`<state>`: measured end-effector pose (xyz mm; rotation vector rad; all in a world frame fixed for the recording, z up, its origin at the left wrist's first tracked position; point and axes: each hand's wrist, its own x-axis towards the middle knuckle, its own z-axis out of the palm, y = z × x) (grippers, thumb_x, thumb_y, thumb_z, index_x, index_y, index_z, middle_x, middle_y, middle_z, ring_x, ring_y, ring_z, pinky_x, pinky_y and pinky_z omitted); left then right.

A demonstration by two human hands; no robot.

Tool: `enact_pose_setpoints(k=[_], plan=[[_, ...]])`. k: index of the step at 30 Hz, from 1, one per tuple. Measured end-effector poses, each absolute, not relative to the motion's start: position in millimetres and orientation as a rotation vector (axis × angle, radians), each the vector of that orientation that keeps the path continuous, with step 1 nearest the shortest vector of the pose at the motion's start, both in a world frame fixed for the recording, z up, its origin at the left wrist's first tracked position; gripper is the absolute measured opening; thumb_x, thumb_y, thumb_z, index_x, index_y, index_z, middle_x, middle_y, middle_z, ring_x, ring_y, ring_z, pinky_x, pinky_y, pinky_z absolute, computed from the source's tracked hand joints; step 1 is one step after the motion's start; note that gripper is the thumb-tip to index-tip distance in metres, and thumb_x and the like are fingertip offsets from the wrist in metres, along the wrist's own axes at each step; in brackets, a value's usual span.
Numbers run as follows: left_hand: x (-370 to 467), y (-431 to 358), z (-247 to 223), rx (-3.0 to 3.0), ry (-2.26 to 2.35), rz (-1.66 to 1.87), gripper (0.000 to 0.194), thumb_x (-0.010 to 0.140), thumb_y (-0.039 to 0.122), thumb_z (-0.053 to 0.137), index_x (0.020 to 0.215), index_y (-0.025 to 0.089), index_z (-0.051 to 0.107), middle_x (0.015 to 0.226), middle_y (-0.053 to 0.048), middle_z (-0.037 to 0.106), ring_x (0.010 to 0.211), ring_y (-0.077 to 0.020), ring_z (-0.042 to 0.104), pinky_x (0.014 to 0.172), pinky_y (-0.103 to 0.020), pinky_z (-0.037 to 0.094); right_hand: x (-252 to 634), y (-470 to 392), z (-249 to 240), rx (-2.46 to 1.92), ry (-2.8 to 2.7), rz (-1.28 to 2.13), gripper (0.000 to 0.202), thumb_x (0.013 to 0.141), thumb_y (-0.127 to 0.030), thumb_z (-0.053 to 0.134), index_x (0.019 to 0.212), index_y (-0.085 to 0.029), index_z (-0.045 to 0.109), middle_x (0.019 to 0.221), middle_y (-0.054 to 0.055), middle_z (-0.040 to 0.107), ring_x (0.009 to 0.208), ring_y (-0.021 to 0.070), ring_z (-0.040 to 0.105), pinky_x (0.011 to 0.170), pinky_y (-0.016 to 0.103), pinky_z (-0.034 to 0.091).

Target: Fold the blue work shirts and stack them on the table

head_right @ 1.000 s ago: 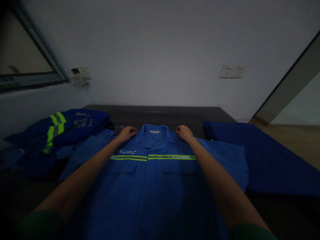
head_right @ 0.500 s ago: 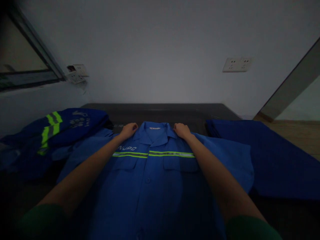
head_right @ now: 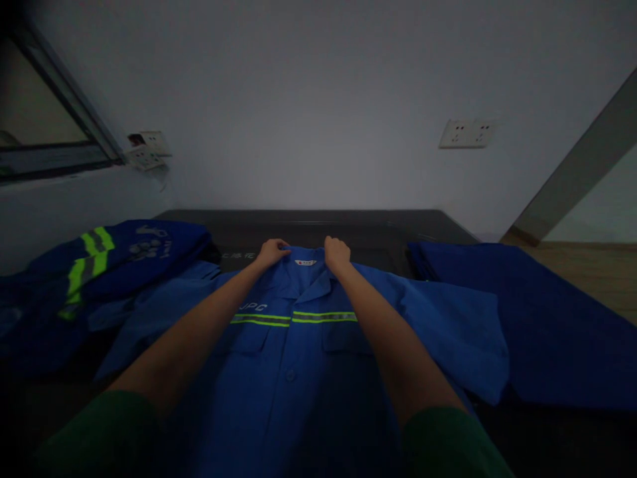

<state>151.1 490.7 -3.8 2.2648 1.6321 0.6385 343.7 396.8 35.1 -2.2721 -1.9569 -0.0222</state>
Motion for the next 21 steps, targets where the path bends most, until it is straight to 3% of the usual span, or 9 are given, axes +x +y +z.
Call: enact_pose_setpoints(k=[4,9,15,21], plan=[[146.0,494.4,-4.3,2.244,1.674,0.63,0.018,0.082,0.029,0.063,0.093,0.018,0.072,0.099,-0.008,0.073,0.094,-0.0219,0.066,0.082,-0.029,0.05,356.4,403.8,46.8,-2.306,-1.975,0.005,0.03,0.089,-0.009,0.047,0.112,-0.011,0.065,0.113,0.022,0.065,0.107,0.0275,0.063,0.086,0.033,0.049],[147.5,493.2,-4.6,2.267,1.695,0.605,0.02,0.086,0.03,0.058,0.094,0.017,0.071,0.101,-0.011,0.072,0.098,-0.0235,0.065,0.084,-0.031,0.049,360.7,414.1,60.8,-2.275,-2.086,0.016,0.034,0.088,-0.009,0.046,0.117,-0.009,0.065,0.118,0.025,0.063,0.112,0.0297,0.061,0.09,0.036,0.048],[160.8,484.4,-18.3,2.317,1.77,0.582,0.024,0.091,0.031,0.049,0.091,0.016,0.069,0.1,-0.015,0.069,0.099,-0.0283,0.064,0.087,-0.039,0.047,349.1,422.1,41.0,-2.307,-2.116,0.044,0.033,0.09,-0.01,0.043,0.113,-0.009,0.066,0.115,0.024,0.064,0.109,0.0313,0.062,0.086,0.039,0.049],[153.3,477.2,-13.5,2.387,1.729,0.777,0.027,0.095,0.033,0.039,0.109,0.02,0.059,0.115,-0.012,0.06,0.111,-0.0264,0.055,0.093,-0.042,0.043,365.9,419.7,44.1,-2.222,-2.084,0.042,0.04,0.091,-0.033,0.051,0.126,-0.016,0.055,0.118,0.017,0.065,0.107,0.0274,0.062,0.086,0.037,0.048]])
